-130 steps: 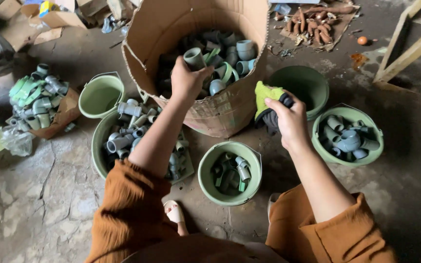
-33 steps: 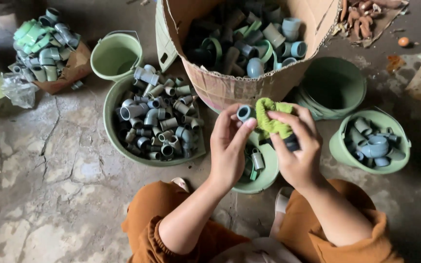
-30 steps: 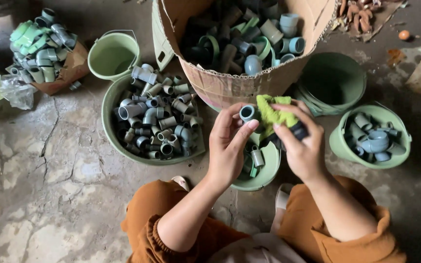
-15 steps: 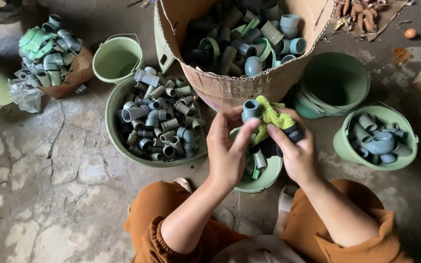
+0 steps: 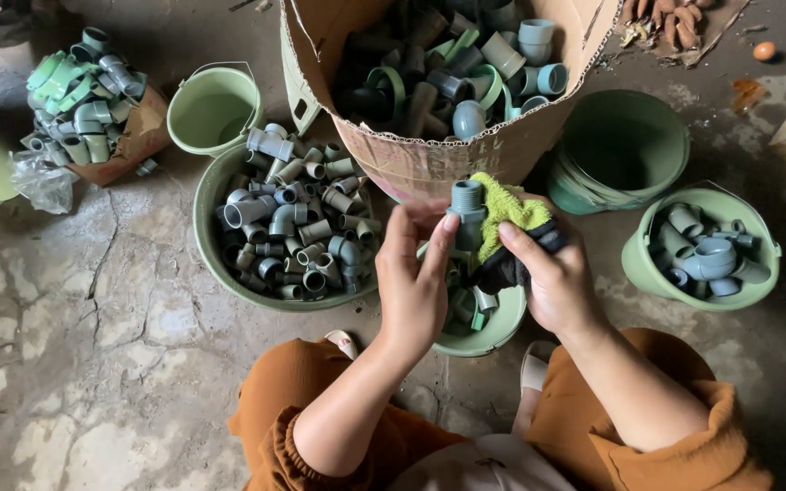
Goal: The person sits on the floor and wipes small gray plastic pipe fittings with a green cloth. They pick each fitting from a bucket, wipe it, and place it into another bucket.
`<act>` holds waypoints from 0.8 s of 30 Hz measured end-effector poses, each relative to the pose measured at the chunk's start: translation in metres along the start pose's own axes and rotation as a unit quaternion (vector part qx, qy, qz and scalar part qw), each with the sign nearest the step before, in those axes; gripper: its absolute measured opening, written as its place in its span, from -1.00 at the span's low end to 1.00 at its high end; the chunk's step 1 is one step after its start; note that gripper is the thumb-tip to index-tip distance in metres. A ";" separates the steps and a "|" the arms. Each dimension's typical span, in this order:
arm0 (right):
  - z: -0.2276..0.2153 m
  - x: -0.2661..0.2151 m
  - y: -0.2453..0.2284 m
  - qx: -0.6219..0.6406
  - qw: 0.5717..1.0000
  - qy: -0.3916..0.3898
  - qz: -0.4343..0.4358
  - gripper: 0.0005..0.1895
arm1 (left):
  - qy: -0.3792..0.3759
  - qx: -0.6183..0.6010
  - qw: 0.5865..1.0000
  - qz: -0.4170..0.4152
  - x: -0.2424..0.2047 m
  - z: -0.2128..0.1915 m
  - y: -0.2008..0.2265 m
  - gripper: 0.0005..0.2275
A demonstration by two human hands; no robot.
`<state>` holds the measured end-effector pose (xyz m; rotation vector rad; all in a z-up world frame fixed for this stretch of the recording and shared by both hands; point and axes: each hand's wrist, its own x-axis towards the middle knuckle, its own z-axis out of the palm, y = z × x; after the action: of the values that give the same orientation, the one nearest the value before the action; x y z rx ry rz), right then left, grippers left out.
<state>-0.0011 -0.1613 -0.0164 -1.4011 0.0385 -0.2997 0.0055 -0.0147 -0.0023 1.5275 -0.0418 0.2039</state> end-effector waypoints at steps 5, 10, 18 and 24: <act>-0.001 0.001 -0.001 -0.028 0.999 0.002 -0.018 -0.68 | -0.029 0.008 1.000 -0.007 -0.001 -0.001 -0.001 -0.59; 0.013 -0.002 -0.013 0.087 0.995 0.038 0.030 -0.78 | -0.051 -0.066 0.995 -0.062 0.003 0.000 -0.012 -0.59; 0.002 -0.002 -0.004 -0.049 0.998 0.015 -0.041 -0.59 | -0.039 0.014 0.999 -0.011 -0.001 0.002 0.005 -0.64; 0.009 -0.002 -0.009 -0.003 1.000 0.026 -0.008 -0.62 | -0.030 -0.046 0.996 -0.076 0.006 0.001 -0.010 -0.51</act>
<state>-0.0034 -0.1536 -0.0065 -1.3991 0.0711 -0.3494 0.0136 -0.0150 -0.0116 1.4387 0.0167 0.0335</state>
